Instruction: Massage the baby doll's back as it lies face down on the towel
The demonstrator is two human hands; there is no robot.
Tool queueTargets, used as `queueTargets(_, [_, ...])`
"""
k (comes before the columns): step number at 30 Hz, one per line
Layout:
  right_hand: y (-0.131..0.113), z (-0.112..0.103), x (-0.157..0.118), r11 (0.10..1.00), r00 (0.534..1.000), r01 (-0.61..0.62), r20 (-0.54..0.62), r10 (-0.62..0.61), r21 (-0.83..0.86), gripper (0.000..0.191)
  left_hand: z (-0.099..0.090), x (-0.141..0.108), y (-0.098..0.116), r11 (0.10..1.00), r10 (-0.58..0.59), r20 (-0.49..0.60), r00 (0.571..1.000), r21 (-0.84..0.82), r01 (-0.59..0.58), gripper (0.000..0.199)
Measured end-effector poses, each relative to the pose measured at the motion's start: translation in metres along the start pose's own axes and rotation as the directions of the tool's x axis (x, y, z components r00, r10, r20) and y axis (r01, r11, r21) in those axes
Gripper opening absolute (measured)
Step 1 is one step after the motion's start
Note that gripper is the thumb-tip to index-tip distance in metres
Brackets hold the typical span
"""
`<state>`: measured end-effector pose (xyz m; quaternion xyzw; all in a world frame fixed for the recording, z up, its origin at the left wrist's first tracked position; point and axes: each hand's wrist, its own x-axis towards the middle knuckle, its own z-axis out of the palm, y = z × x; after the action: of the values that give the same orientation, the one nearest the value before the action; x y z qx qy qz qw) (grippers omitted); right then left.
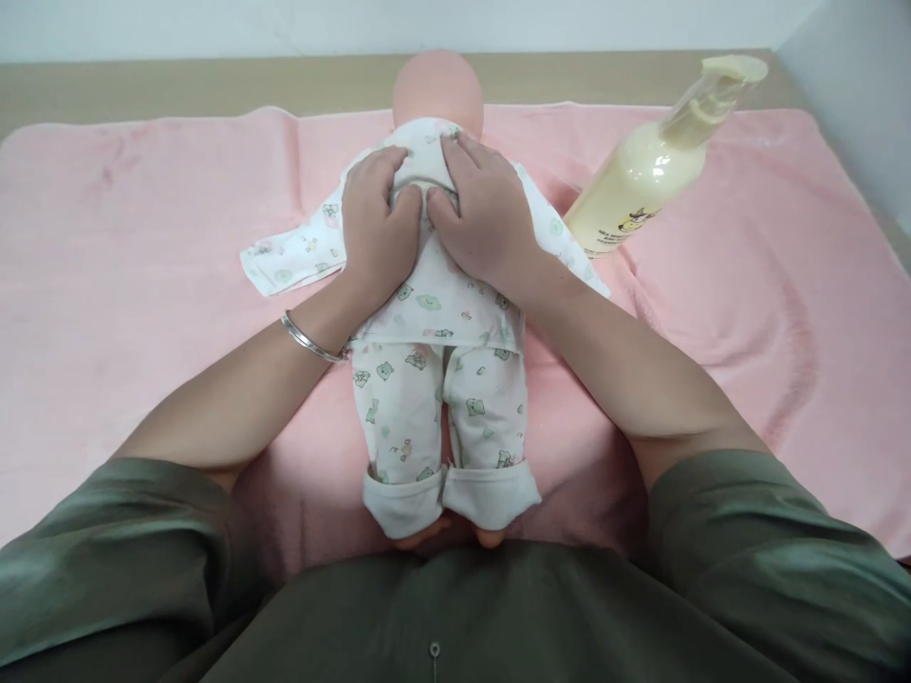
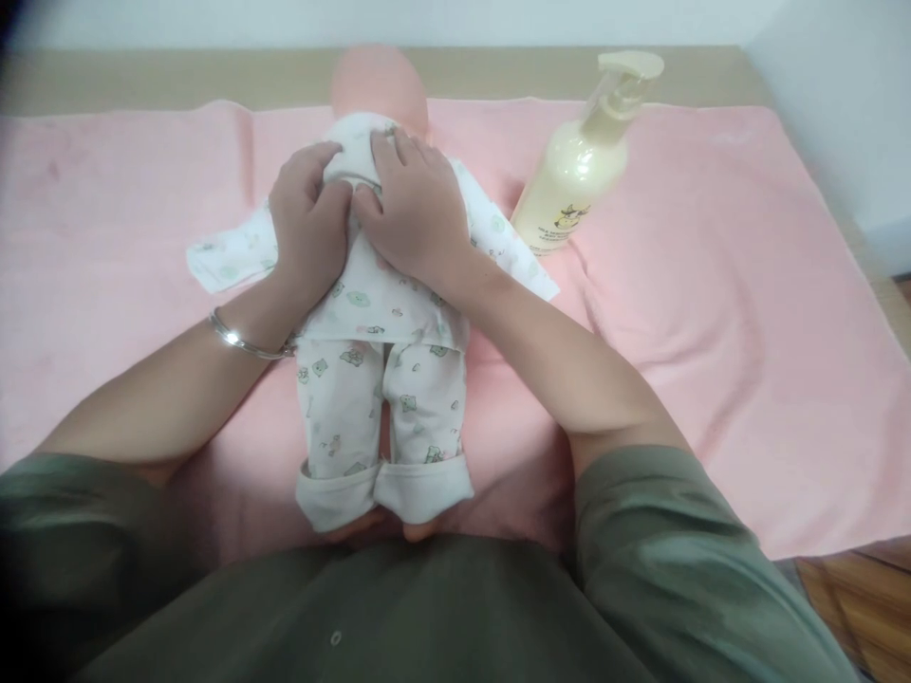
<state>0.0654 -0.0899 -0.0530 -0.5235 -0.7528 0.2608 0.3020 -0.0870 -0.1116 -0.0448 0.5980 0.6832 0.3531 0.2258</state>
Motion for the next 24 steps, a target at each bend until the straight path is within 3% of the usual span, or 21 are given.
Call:
queueTargets(6, [-0.005,-0.006,-0.004,0.998,0.998,-0.027,0.048,0.03,-0.062,0.064,-0.001,-0.001,0.002,1.0,0.024,0.002,1.0,0.006,-0.024,0.037])
queueTargets(11, [0.003,-0.001,0.0,1.0,1.0,-0.007,0.005,0.007,-0.006,0.059,-0.001,-0.002,0.005,0.999,0.006,-0.013,1.0,0.054,-0.005,0.043])
queueTargets(16, [0.001,-0.006,0.002,0.998,0.994,-0.045,0.094,0.049,-0.047,0.067,0.0,0.0,0.003,0.999,0.035,-0.017,0.999,0.037,-0.035,0.047])
queueTargets(24, [-0.002,-0.01,-0.002,1.0,0.998,0.005,0.061,-0.004,-0.027,0.062,-0.001,-0.001,0.004,0.998,0.042,-0.04,0.998,0.048,-0.04,0.043])
